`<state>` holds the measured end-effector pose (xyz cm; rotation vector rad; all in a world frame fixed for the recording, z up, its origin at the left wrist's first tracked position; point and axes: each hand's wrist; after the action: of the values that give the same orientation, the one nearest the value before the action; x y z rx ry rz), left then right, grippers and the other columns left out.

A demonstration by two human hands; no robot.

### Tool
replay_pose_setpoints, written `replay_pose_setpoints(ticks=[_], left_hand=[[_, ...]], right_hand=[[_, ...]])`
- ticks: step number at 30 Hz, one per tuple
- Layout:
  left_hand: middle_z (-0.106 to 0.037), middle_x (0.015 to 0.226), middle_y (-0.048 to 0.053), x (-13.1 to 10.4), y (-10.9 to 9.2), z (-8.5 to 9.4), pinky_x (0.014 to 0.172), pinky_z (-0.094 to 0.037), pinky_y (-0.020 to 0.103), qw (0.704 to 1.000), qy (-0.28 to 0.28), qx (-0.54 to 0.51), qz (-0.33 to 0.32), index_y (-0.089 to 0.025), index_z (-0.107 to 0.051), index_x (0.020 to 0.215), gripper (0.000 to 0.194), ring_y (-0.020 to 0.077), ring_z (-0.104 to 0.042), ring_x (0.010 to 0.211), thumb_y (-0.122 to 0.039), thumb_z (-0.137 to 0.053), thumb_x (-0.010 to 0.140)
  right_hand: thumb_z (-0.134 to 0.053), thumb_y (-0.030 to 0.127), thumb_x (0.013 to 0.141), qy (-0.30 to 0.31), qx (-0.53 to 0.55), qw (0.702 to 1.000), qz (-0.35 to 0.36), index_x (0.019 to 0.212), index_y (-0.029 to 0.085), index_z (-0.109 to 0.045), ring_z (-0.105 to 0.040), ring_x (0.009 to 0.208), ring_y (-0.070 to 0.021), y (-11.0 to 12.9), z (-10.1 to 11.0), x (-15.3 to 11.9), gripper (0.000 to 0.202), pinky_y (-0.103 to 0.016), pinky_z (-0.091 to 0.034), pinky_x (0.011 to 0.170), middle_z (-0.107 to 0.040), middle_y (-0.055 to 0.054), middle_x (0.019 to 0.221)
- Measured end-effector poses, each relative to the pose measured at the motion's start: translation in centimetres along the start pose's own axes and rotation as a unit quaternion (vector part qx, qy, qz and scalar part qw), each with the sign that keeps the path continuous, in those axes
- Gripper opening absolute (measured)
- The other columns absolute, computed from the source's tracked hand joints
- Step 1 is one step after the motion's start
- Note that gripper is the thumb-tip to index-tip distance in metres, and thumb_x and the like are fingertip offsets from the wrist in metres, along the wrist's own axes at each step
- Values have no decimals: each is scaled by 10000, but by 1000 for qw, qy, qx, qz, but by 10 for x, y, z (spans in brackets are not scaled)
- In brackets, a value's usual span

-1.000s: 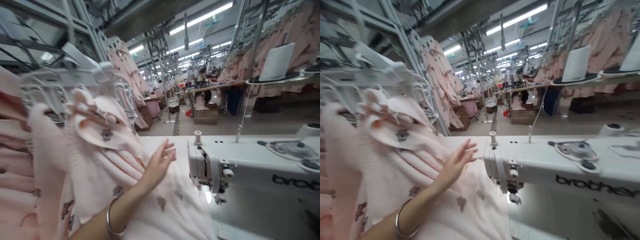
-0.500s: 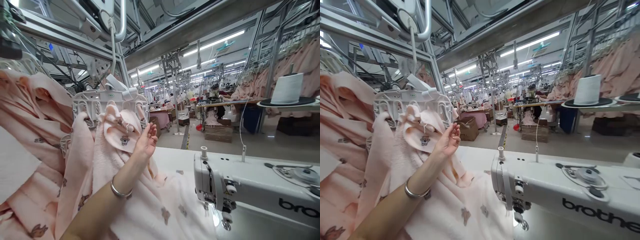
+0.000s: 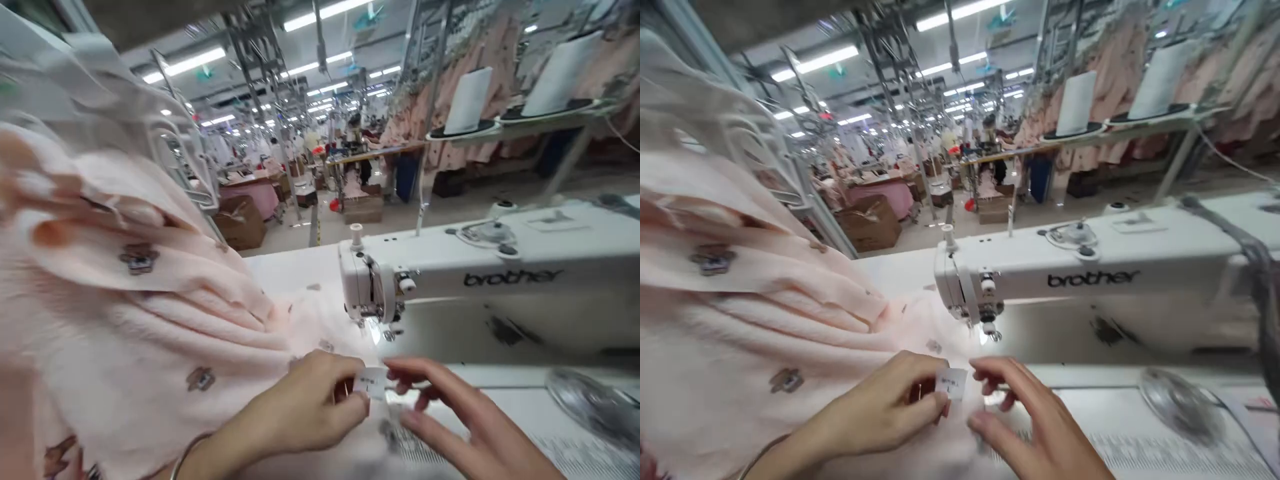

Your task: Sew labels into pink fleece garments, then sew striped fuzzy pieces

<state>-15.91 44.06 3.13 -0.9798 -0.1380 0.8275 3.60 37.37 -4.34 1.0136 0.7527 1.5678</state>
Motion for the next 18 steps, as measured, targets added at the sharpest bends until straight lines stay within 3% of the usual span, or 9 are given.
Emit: replay_pose_setpoints(ticks=[2, 4, 8, 12, 18], left_hand=[[-566, 654, -6, 0, 3, -7, 598, -326, 223, 995, 14, 91, -47, -151, -555, 678, 145, 97, -471, 610, -139, -470, 796], [-555, 649, -9, 4, 9, -10, 591, -313, 229, 993, 10, 108, -48, -151, -518, 658, 153, 96, -456, 597, -159, -472, 804], [-563, 704, 9, 16, 26, -11, 569, -369, 209, 996, -72, -41, 18, -161, -549, 752, 172, 119, -503, 645, -323, -545, 811], [-578, 668, 30, 23, 36, -13, 568, -449, 226, 961, -68, -256, 78, -138, -547, 779, 265, 137, -558, 624, -394, -613, 761], [-583, 657, 20, 24, 37, -14, 582, -426, 213, 965, -63, -245, 67, -130, -585, 804, 234, 111, -543, 604, -355, -638, 767]], right_hand=[[-569, 381, 842, 50, 51, 997, -39, 946, 247, -609, -591, 743, -148, 15, 4, 14, 174, -219, -499, 665, -633, 5, 849], [-542, 373, 851, 56, 94, 991, -80, 772, 212, -584, -543, 672, -139, 22, -3, 25, 184, -226, -451, 613, -576, 12, 711], [-568, 415, 844, -39, 203, 969, -133, 751, 193, -564, -522, 664, -132, 16, -24, 27, 240, -227, -435, 615, -534, 15, 694], [-595, 440, 833, -81, 267, 949, -148, 824, 194, -571, -533, 678, -130, 6, -32, 20, 247, -226, -446, 627, -550, 7, 750], [-575, 434, 839, -39, 214, 961, -169, 759, 188, -570, -509, 680, -128, 7, -28, 18, 259, -222, -402, 618, -539, 15, 702]])
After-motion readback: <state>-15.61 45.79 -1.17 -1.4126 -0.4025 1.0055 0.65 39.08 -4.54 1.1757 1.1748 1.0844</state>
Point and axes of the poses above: each hand's wrist, its own x-axis towards the middle knuckle, its own z-axis out of the back of the hand, y = z × x
